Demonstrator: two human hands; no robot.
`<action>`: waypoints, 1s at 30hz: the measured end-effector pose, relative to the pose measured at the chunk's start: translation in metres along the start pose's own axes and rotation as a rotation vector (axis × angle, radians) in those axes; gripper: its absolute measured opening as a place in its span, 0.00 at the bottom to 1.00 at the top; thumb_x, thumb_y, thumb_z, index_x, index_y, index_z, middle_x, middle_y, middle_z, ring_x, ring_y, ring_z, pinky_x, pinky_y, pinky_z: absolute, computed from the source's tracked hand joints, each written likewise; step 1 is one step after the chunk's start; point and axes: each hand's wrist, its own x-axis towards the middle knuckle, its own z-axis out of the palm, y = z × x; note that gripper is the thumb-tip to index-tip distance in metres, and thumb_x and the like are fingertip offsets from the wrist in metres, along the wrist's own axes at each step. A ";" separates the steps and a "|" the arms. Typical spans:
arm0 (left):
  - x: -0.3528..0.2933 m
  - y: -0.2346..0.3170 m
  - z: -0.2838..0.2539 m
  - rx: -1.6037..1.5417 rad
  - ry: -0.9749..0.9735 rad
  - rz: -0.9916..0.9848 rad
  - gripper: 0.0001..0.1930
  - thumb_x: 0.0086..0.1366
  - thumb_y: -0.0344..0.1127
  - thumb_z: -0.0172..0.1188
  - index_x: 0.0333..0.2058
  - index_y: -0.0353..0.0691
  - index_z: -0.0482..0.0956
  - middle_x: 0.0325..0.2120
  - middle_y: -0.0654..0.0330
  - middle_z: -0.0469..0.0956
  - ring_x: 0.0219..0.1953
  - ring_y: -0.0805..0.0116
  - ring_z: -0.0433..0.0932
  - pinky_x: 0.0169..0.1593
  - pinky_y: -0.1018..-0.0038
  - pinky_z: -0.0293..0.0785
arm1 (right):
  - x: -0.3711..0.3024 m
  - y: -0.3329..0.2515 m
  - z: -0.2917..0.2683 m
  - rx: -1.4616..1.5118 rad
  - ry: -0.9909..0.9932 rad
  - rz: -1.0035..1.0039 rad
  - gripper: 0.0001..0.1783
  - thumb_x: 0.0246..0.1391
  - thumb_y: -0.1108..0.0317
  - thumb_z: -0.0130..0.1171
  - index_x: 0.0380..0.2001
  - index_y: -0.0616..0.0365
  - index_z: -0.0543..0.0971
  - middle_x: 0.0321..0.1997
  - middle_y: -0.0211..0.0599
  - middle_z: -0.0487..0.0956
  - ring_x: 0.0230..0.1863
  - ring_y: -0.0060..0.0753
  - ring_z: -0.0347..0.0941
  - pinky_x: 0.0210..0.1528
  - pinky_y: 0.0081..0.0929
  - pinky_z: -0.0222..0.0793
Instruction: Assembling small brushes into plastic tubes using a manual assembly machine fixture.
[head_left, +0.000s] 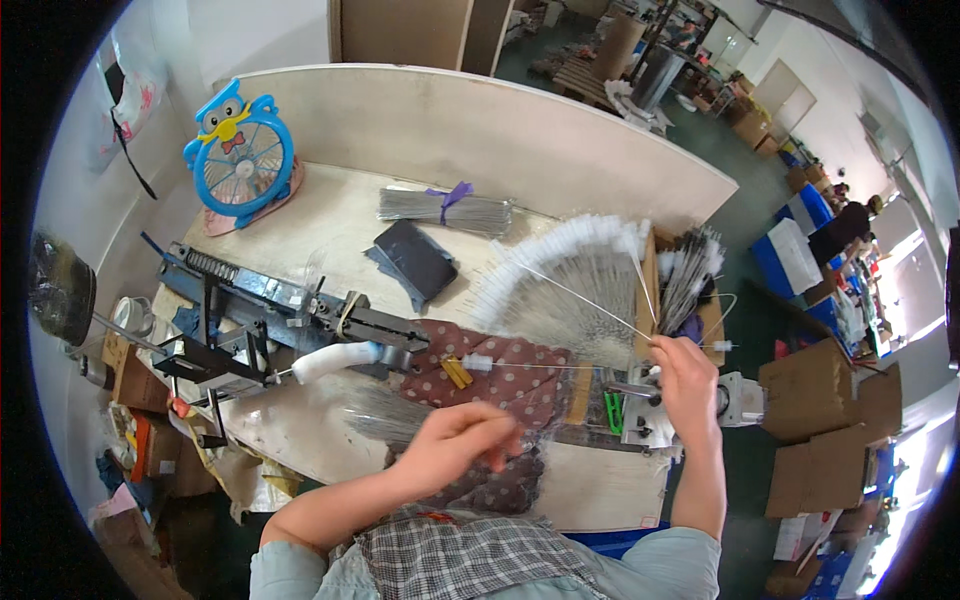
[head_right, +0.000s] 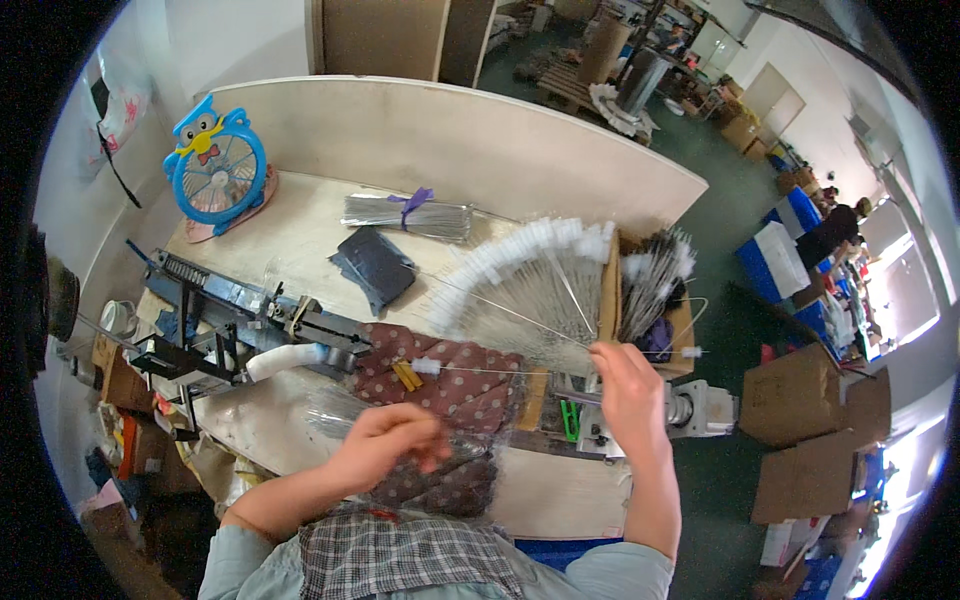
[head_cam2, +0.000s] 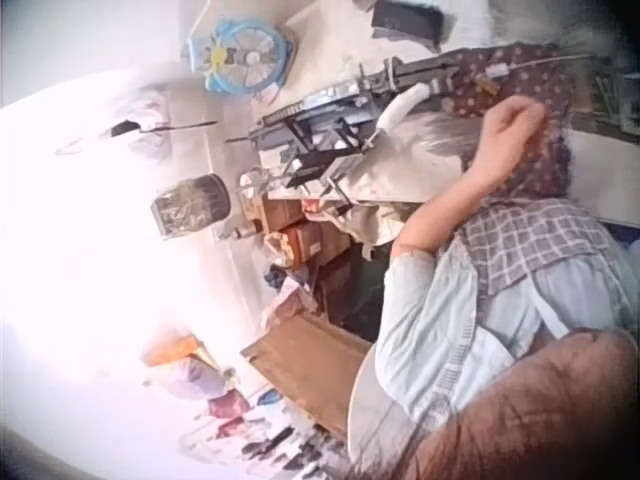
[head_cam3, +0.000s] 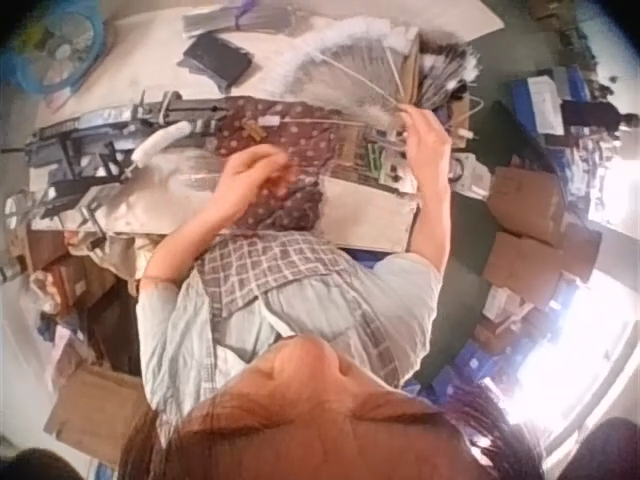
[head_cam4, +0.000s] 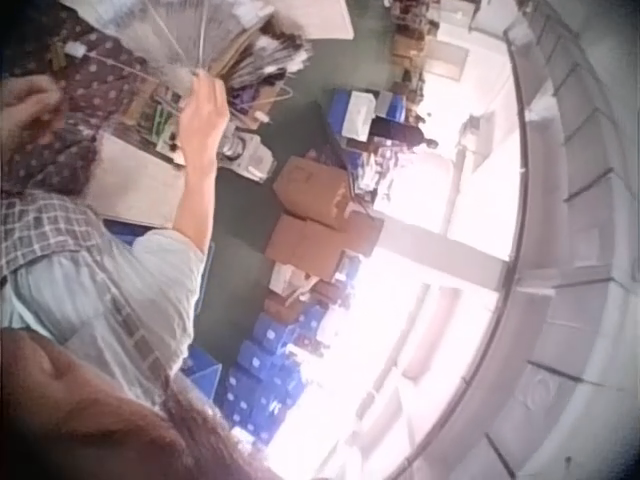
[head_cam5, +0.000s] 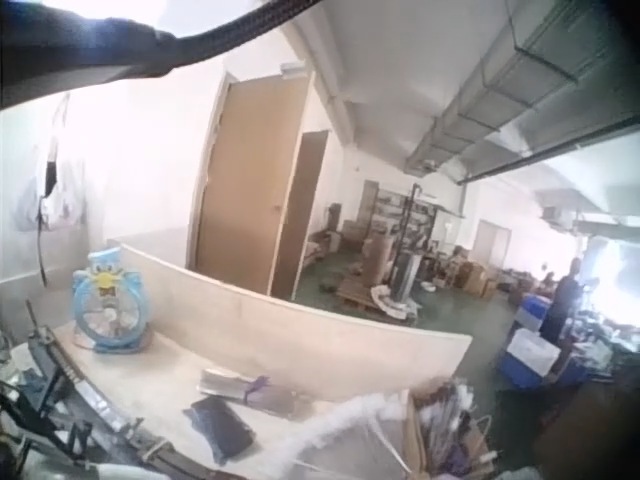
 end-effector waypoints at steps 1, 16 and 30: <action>0.017 -0.004 0.010 0.153 -0.066 0.123 0.11 0.65 0.36 0.51 0.41 0.36 0.73 0.27 0.57 0.77 0.27 0.65 0.78 0.30 0.73 0.74 | 0.002 -0.001 0.002 -0.017 0.008 -0.002 0.09 0.49 0.78 0.54 0.36 0.61 0.77 0.30 0.41 0.76 0.27 0.38 0.74 0.30 0.29 0.70; 0.163 -0.042 0.013 1.869 0.134 0.513 0.05 0.53 0.34 0.54 0.28 0.43 0.77 0.28 0.62 0.75 0.35 0.64 0.76 0.38 0.67 0.69 | 0.002 0.017 0.051 0.156 -0.365 0.126 0.08 0.42 0.61 0.64 0.25 0.52 0.83 0.25 0.37 0.79 0.27 0.34 0.73 0.32 0.31 0.69; 0.008 -0.069 -0.055 0.070 0.430 -0.103 0.15 0.65 0.45 0.51 0.32 0.39 0.79 0.28 0.62 0.77 0.29 0.64 0.74 0.34 0.69 0.71 | 0.057 -0.090 0.156 0.298 -0.290 -0.357 0.07 0.42 0.60 0.61 0.21 0.50 0.82 0.24 0.24 0.78 0.35 0.32 0.70 0.35 0.29 0.70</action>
